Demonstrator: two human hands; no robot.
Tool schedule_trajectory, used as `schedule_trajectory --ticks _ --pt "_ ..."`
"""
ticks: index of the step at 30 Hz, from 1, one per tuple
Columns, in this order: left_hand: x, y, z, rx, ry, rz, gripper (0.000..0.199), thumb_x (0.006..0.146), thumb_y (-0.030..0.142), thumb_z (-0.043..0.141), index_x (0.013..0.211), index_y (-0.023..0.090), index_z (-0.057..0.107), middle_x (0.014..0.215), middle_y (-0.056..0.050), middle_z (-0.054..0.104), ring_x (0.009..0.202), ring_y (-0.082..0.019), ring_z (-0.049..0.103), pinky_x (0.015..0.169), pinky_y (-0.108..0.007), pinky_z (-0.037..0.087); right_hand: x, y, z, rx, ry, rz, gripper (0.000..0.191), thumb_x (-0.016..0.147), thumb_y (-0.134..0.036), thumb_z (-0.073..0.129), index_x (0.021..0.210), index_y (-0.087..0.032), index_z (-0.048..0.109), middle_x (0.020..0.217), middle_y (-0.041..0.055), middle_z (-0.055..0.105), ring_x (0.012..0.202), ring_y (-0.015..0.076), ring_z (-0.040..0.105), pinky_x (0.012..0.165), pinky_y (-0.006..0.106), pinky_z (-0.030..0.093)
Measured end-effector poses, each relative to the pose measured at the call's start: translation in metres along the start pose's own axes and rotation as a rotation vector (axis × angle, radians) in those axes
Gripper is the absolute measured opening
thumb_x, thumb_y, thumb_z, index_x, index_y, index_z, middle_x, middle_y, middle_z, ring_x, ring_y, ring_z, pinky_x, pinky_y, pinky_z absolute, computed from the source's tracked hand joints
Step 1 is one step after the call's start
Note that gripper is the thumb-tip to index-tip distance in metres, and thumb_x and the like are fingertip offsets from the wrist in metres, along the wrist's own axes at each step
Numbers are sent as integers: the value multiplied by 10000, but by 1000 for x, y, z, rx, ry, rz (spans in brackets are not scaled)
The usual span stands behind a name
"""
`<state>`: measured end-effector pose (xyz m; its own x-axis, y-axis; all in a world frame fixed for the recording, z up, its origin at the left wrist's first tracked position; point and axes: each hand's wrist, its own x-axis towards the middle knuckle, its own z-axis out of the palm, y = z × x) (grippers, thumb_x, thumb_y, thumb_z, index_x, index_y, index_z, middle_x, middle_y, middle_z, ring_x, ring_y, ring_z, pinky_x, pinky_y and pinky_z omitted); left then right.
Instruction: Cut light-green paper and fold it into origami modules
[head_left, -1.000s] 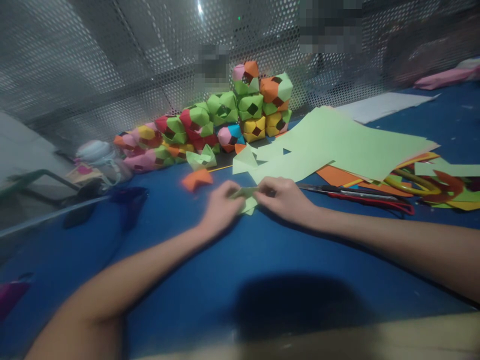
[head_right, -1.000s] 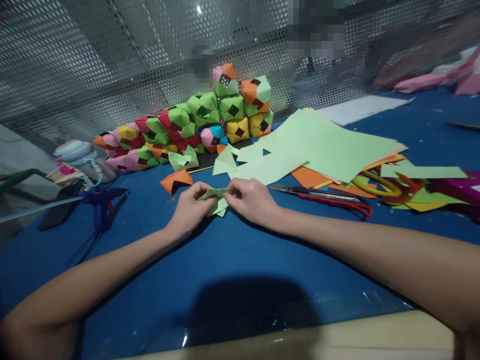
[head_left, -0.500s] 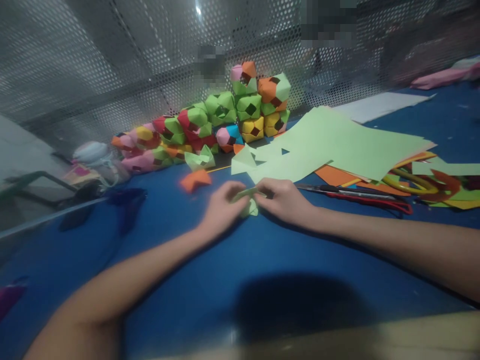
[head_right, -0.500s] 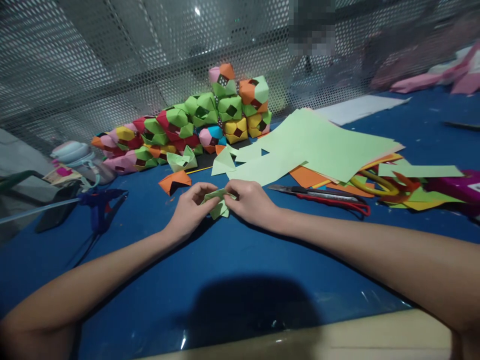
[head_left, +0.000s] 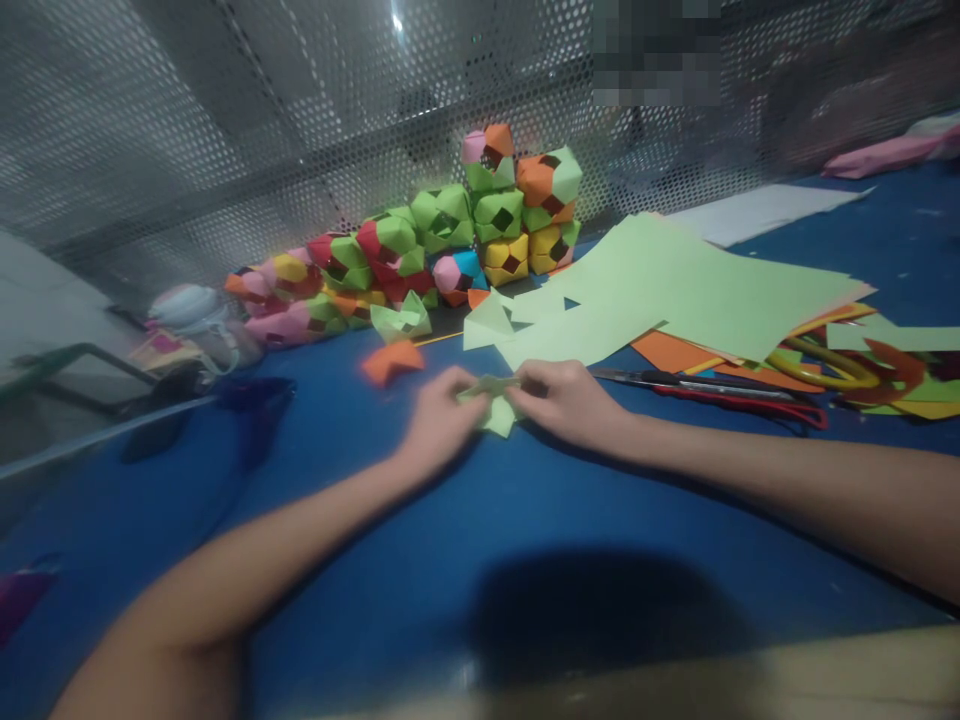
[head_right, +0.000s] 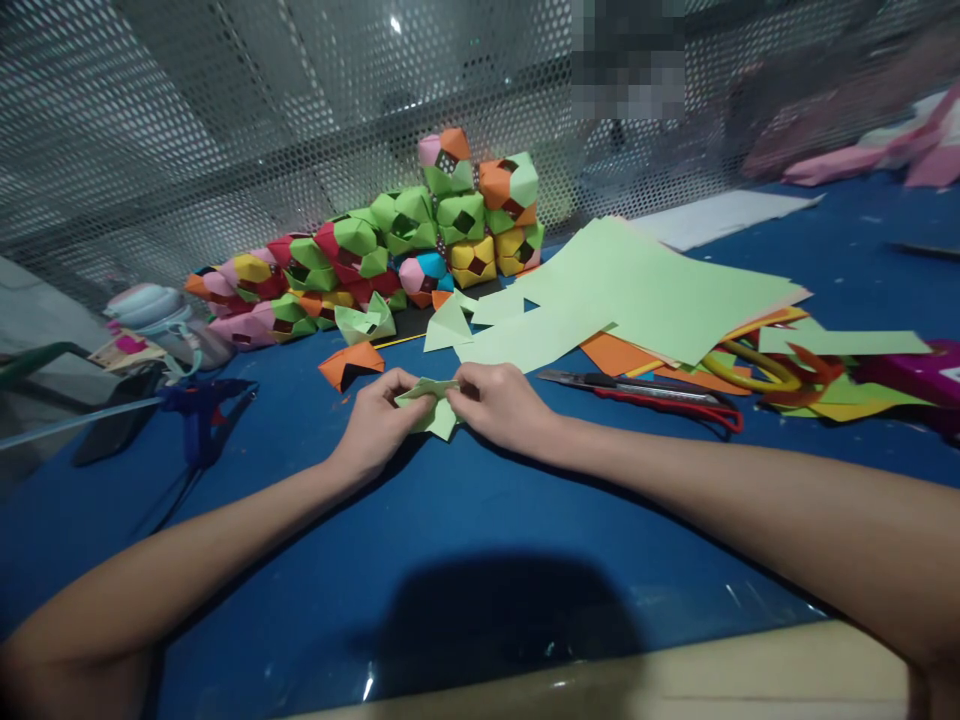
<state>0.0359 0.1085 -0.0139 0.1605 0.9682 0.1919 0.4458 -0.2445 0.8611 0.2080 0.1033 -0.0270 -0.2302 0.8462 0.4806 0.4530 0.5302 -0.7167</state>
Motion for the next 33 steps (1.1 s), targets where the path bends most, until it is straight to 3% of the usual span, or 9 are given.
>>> schedule_trajectory --ticks 5,11,22,29,33 --pt "-1 1 1 -8 14 -8 107 678 234 607 657 170 524 645 47 521 632 -110 462 624 -236 363 0 -2 -2 6 -44 46 196 768 -294 505 610 -182 475 550 -22 499 520 91 402 522 230 312" --pt "0 4 1 5 -24 -9 131 679 240 621 663 174 509 652 52 514 648 -110 462 637 -240 361 0 -1 -2 -64 -46 62 250 789 -276 482 560 -188 429 500 -38 421 498 90 365 502 239 267" --pt "1 3 0 -14 -37 -57 149 683 248 633 655 173 508 640 53 516 625 -103 457 612 -235 352 0 -3 -4 45 -39 29 267 834 -304 467 665 -152 607 567 -9 537 538 101 451 533 236 316" --pt "3 -1 0 -69 -33 -89 171 669 251 647 660 174 495 638 58 513 607 -96 456 591 -229 345 2 -11 -11 136 -17 152 337 870 -401 428 687 -162 580 646 6 564 602 115 474 571 245 351" --pt "4 -2 0 -88 8 -116 186 662 246 643 642 175 472 622 62 491 590 -94 440 582 -228 343 3 -10 -8 47 -102 225 327 832 -430 481 640 -174 548 622 1 551 600 124 473 567 255 336"
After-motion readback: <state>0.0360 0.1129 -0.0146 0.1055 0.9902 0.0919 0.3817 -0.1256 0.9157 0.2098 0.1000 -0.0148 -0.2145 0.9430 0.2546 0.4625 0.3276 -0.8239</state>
